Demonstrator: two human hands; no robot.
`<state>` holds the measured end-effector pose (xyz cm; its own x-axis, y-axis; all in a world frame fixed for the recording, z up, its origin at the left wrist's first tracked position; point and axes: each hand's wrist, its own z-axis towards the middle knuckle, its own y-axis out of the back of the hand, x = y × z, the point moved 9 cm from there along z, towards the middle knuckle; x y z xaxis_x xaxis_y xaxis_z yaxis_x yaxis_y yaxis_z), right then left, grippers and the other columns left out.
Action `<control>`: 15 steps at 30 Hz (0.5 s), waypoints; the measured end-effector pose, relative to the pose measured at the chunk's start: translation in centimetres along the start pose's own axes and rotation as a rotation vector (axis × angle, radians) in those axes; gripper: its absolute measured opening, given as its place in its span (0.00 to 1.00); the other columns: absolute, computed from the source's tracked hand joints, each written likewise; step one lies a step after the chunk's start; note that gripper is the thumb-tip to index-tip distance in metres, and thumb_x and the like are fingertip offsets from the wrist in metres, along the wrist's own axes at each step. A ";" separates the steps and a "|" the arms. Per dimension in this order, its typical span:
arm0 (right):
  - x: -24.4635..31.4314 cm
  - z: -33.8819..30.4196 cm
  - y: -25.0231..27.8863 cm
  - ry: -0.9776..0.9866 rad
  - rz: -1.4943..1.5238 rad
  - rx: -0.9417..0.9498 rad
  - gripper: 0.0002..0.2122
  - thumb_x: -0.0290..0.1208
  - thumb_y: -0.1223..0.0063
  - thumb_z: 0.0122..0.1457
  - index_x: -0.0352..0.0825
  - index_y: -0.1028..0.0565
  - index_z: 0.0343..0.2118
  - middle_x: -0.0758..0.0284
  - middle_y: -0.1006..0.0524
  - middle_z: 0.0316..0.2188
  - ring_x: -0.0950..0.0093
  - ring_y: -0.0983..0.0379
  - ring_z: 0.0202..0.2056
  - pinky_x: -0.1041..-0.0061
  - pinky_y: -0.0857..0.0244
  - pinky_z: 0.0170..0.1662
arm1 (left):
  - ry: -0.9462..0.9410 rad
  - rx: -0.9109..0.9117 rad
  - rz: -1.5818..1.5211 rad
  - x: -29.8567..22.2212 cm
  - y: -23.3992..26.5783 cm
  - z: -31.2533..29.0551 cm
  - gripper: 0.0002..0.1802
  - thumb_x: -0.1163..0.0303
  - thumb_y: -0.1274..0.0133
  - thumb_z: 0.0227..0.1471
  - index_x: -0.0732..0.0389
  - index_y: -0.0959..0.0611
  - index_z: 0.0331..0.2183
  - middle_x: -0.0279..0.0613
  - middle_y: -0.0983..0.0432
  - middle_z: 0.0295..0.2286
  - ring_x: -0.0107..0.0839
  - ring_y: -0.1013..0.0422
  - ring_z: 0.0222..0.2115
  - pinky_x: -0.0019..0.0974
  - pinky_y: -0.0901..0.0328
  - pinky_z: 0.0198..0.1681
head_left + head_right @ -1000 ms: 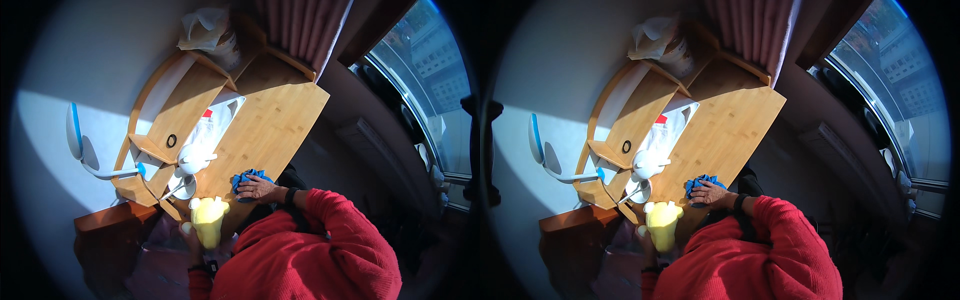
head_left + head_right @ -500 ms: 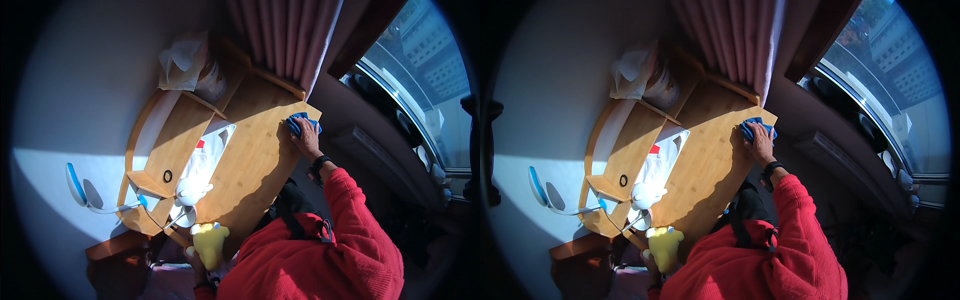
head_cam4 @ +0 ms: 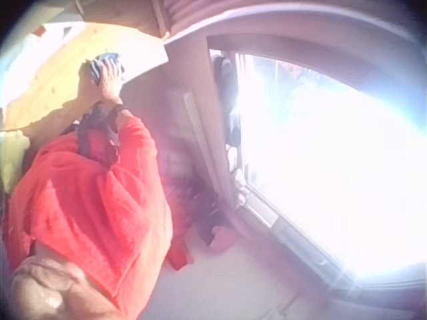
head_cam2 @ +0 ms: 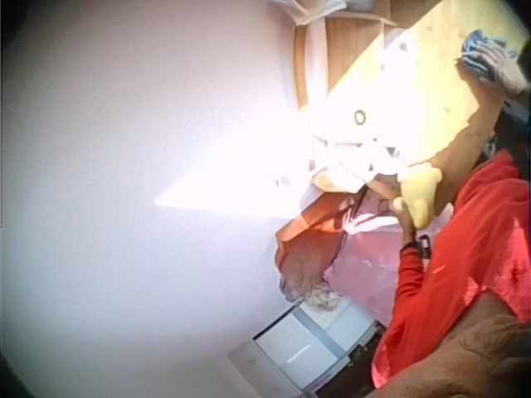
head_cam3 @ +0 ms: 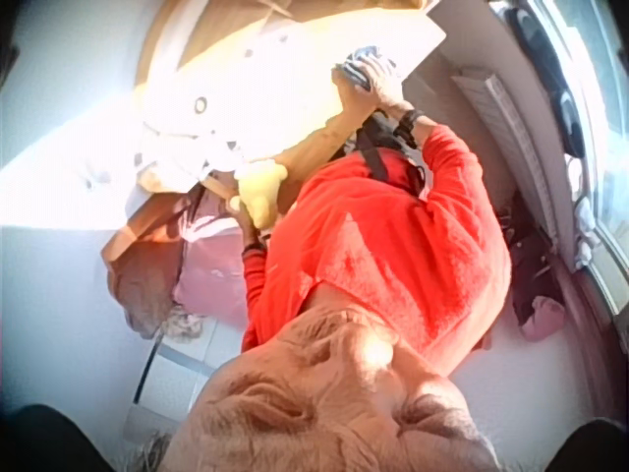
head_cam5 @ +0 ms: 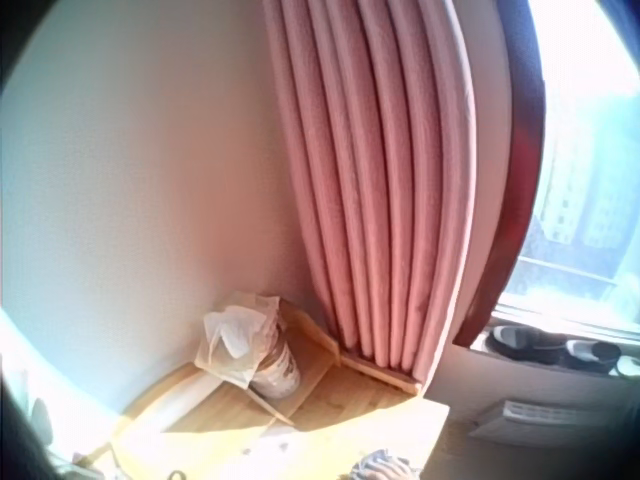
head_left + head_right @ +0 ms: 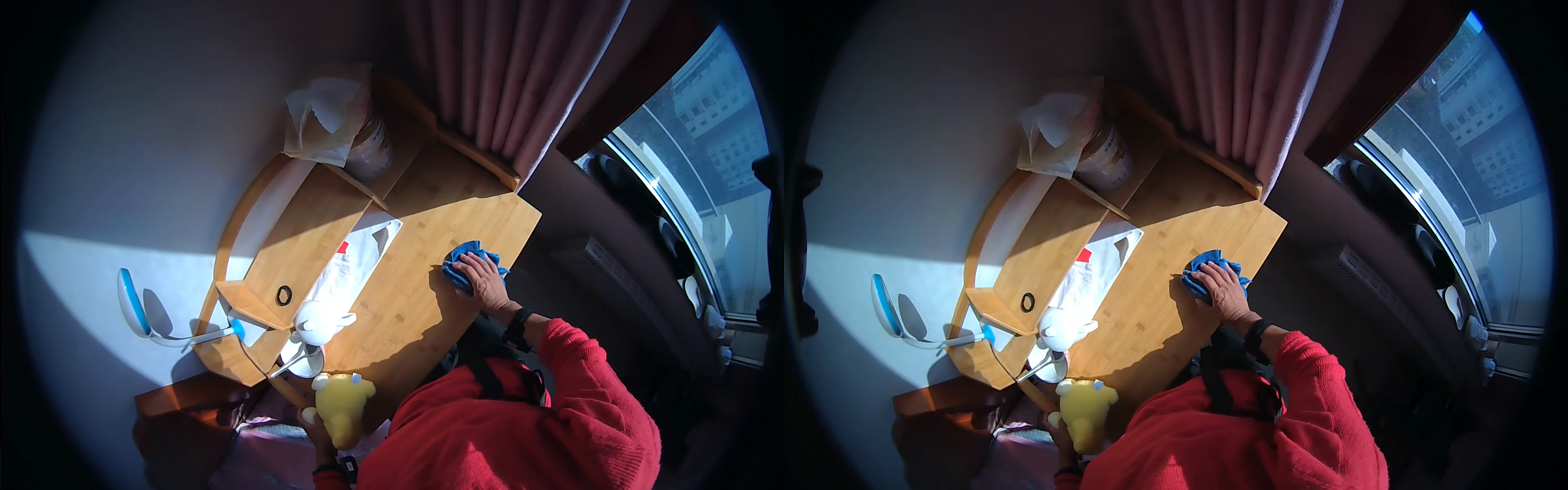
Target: The person wipes a wooden table with a blue cloth, moving a yellow stuffed toy, a white mug, and a white bowl aside to reach different areas. They wipe the table surface and the lamp base, then return the items to the table.
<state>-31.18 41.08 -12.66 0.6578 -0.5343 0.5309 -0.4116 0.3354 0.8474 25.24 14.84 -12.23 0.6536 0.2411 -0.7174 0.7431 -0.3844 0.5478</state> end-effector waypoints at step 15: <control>1.0 29.0 10.7 0.195 0.053 -0.531 0.21 0.29 0.51 0.59 0.34 0.34 0.56 0.50 0.29 0.50 0.51 0.32 0.51 0.61 0.41 0.58 | 0.013 -0.088 -0.016 -1.9 -0.3 -0.5 0.31 0.75 0.54 0.52 0.61 0.40 0.58 0.51 0.38 0.50 0.43 0.37 0.49 0.43 0.38 0.52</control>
<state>-53.29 21.62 -3.06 0.7698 -0.3696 0.5204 -0.1069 0.7291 0.6760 23.82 14.95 -10.85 0.6426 0.2586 -0.7212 0.7631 -0.3010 0.5720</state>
